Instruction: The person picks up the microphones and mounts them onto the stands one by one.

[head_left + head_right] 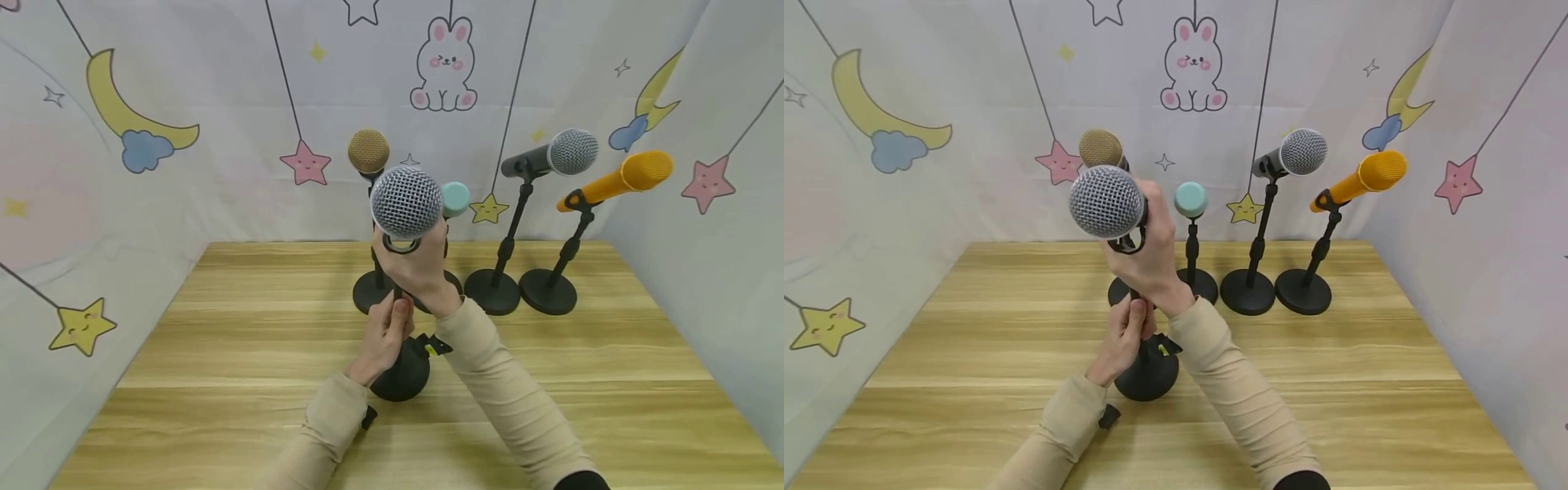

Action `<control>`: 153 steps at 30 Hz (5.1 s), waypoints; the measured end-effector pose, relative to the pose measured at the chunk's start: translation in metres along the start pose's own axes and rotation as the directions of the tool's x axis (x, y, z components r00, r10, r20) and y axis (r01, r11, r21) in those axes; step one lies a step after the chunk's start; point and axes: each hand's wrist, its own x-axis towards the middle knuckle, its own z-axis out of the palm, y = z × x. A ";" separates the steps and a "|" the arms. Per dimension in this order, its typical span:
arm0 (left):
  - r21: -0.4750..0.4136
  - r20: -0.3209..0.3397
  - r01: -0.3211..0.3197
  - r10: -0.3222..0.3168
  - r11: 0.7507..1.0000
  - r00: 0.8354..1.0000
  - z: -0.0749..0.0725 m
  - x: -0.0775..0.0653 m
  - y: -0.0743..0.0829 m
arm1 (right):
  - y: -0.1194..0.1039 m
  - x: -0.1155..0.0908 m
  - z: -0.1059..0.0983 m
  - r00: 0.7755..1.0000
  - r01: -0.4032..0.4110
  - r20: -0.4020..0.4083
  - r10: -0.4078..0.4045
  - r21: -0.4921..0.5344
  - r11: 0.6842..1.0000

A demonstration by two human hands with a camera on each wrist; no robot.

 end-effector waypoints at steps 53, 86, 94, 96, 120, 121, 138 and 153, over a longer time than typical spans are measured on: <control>-0.219 0.018 0.071 -0.068 0.973 0.998 0.001 -0.003 0.001 | 0.001 0.002 -0.002 0.995 -0.060 0.080 0.066 -0.070 0.996; -0.774 0.072 0.327 -0.437 0.542 0.897 -0.025 0.061 0.041 | 0.007 0.012 0.003 0.999 -0.021 0.042 0.011 0.226 0.974; -0.782 0.075 0.319 -0.428 0.536 0.901 -0.025 0.058 0.040 | 0.007 0.012 0.006 0.999 0.024 0.030 -0.033 0.262 0.965; -0.785 0.067 0.311 -0.426 0.536 0.902 -0.025 0.058 0.040 | 0.007 0.013 0.006 0.999 0.020 0.041 -0.031 0.262 0.965; -0.812 -0.022 0.222 -0.410 0.539 0.912 -0.021 0.057 0.035 | 0.009 0.013 0.006 0.988 -0.055 0.151 0.013 0.279 0.959; -0.820 -0.027 0.211 -0.404 0.532 0.914 -0.021 0.057 0.035 | 0.008 0.014 0.007 0.988 -0.054 0.155 0.011 0.276 0.960; -0.832 -0.068 0.155 -0.375 0.533 0.924 -0.021 0.059 0.034 | 0.007 0.017 0.009 0.992 -0.029 0.129 -0.010 0.291 0.956; -0.435 0.114 0.391 -0.381 0.811 0.917 -0.024 0.022 0.013 | 0.011 0.020 -0.001 0.996 0.051 0.058 -0.065 0.228 0.972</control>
